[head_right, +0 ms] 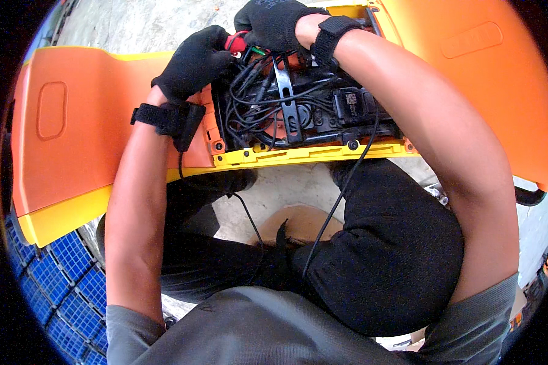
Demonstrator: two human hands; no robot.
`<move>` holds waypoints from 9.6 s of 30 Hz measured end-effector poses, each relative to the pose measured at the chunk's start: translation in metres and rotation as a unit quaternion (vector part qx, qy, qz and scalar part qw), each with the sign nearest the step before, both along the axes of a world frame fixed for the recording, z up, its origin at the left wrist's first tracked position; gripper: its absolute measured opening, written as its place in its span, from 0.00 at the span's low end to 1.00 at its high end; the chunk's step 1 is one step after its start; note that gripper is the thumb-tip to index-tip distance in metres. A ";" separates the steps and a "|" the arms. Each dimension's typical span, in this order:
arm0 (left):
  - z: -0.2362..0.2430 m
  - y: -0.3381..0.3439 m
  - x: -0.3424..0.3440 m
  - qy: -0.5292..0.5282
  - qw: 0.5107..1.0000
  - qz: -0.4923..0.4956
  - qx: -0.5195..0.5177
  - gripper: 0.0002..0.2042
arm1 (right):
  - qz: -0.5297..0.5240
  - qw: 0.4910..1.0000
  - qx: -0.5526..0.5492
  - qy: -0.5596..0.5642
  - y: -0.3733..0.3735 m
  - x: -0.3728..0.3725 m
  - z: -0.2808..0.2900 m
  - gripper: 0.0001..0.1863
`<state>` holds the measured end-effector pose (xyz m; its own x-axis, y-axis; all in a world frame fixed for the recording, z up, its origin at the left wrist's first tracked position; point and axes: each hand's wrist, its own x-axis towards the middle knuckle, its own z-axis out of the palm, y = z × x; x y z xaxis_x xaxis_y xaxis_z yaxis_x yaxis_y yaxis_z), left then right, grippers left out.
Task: The person works on the electrical wiring inside a compartment of an orange and yellow vehicle, handling various colored wires and plastic connectors by hand.
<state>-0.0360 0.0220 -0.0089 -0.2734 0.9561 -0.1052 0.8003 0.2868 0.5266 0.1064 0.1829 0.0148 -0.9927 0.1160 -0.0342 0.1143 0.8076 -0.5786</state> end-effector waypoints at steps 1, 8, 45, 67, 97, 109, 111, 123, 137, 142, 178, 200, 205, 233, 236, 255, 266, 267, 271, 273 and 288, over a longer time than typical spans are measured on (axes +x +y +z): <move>0.000 -0.001 -0.001 -0.018 1.000 0.009 -0.011 0.10 | -0.010 1.000 -0.027 -0.008 0.000 0.000 0.000 0.11; -0.007 -0.009 -0.007 -0.086 0.996 0.036 0.005 0.12 | -0.046 0.997 -0.052 0.045 -0.008 -0.001 -0.005 0.11; 0.012 -0.007 0.012 -0.300 0.923 0.243 0.006 0.09 | -0.025 0.995 -0.085 0.046 0.004 0.011 -0.035 0.21; -0.016 0.000 0.015 -0.130 0.987 0.087 0.047 0.09 | 0.021 0.990 0.129 0.056 0.005 -0.007 -0.056 0.10; -0.024 -0.004 0.019 -0.110 0.981 0.138 0.075 0.07 | 0.080 0.990 0.016 -0.117 0.009 -0.001 -0.023 0.15; -0.026 -0.006 0.020 -0.156 0.971 0.158 0.089 0.06 | 0.234 0.952 0.009 -0.198 -0.004 -0.003 -0.020 0.14; -0.028 -0.005 0.017 -0.168 0.968 0.156 0.099 0.06 | 0.249 0.952 0.003 -0.178 -0.001 -0.002 -0.023 0.16; -0.006 -0.005 0.024 -0.265 0.937 0.217 0.069 0.07 | -0.034 0.987 -0.156 0.013 0.027 0.010 -0.028 0.14; -0.013 -0.008 0.031 -0.166 0.964 0.184 0.097 0.09 | 0.056 0.986 -0.154 -0.024 0.031 0.009 -0.030 0.16; -0.006 -0.008 0.040 -0.119 0.965 0.212 0.098 0.08 | -0.096 0.991 -0.091 -0.010 0.056 0.012 -0.022 0.14; -0.013 -0.008 0.049 -0.122 0.979 0.133 0.090 0.08 | -0.048 0.994 0.019 -0.092 0.028 0.017 -0.017 0.10; -0.015 0.004 0.040 -0.113 0.990 0.083 -0.020 0.07 | -0.045 0.936 -0.251 -0.243 0.016 0.013 -0.007 0.20; -0.012 0.005 0.047 -0.111 0.987 0.112 -0.033 0.09 | -0.070 0.932 -0.241 -0.261 0.015 0.012 -0.005 0.21; -0.008 -0.003 0.033 -0.193 0.980 0.045 -0.002 0.18 | -0.102 0.891 -0.393 -0.205 0.023 0.018 -0.015 0.17; -0.005 0.002 0.034 -0.173 0.985 0.011 0.008 0.13 | -0.124 0.883 -0.400 -0.212 0.019 0.018 -0.014 0.17; -0.033 0.053 0.013 0.070 0.940 -0.273 -0.194 0.12 | -0.112 0.875 -0.433 -0.187 0.020 0.022 -0.021 0.18; -0.021 0.060 0.014 0.054 0.948 -0.221 -0.224 0.14 | 0.061 0.956 -0.267 -0.108 0.031 0.021 -0.027 0.19; -0.024 0.061 0.016 0.042 0.955 -0.201 -0.216 0.14 | 0.037 0.943 -0.312 -0.111 0.032 0.024 -0.032 0.19; -0.037 0.056 0.013 0.018 0.963 -0.173 -0.204 0.15 | -0.077 0.897 -0.398 -0.176 0.020 0.023 -0.019 0.20; -0.041 0.058 0.009 0.027 0.951 -0.175 -0.254 0.18 | -0.072 0.898 -0.390 -0.191 0.018 0.023 -0.015 0.20; -0.030 0.042 0.009 0.026 0.982 -0.116 -0.150 0.15 | -0.092 0.946 -0.249 -0.186 0.020 0.023 0.006 0.18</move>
<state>-0.0271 0.0645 -0.0389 -0.0647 0.9217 -0.3826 0.8862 0.2293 0.4025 0.1295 0.2026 0.0210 -0.8656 0.1639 -0.4731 0.4973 0.3911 -0.7744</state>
